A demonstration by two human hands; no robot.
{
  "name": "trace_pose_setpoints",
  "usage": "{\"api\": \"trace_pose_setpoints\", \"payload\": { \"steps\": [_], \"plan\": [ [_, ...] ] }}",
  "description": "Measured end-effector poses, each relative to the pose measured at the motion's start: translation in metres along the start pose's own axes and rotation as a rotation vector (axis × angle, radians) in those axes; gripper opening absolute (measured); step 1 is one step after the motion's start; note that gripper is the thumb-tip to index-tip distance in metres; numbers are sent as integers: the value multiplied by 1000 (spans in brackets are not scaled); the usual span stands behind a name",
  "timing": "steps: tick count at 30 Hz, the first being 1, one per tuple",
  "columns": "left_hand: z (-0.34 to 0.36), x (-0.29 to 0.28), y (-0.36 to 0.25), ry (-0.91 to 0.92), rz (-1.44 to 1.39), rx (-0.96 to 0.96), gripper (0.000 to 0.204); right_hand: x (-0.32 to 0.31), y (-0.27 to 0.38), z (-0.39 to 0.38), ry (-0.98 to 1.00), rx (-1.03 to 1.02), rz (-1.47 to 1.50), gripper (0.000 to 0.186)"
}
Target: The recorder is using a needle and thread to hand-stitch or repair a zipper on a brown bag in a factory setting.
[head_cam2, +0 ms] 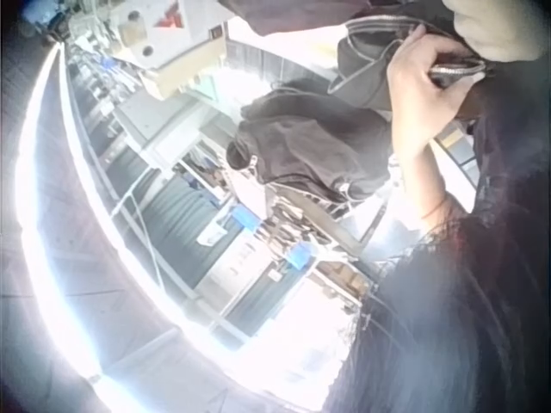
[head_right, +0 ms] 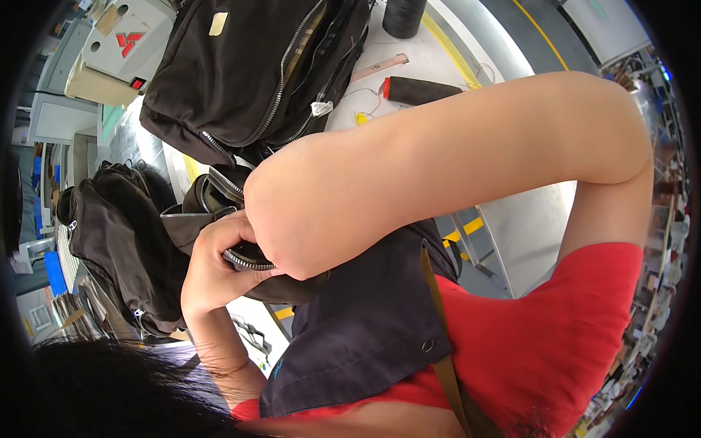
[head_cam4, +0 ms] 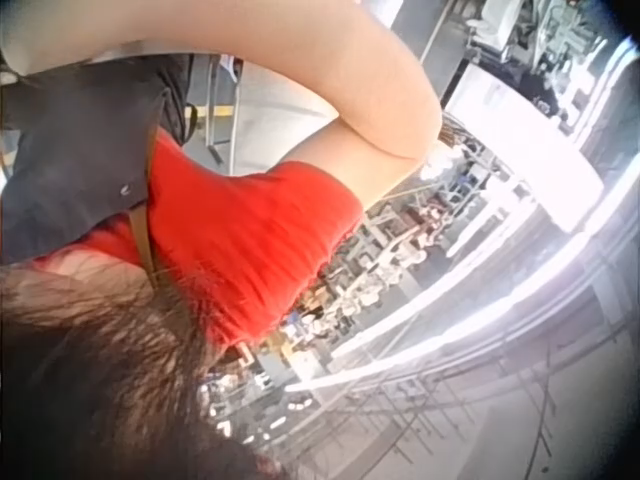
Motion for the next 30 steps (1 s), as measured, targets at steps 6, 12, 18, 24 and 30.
{"api": "trace_pose_setpoints", "payload": {
  "steps": [6,12,18,24,30],
  "plan": [
    [0,0,2,11,-12,-10,24,-2,-3,-2,-64,48,37,12],
    [0,-1,-1,-1,2,-3,25,-2,0,6,21,-37,51,10],
    [-1,1,1,-13,8,-6,25,3,2,7,129,-73,74,10],
    [-8,-3,-16,-29,111,195,25,-7,-40,-49,-256,455,236,25],
    [-47,-23,-45,-391,284,442,41,50,-51,-71,83,939,231,41]
  ]
}}
Point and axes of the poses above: each hand's wrist, its own z-axis towards the middle knuckle, its own x-axis out of the palm, y = z × x, the point moved 8 cm from there along z, towards the middle knuckle, and after that the axes turned 5 degrees about y, right-handed, at the moved point
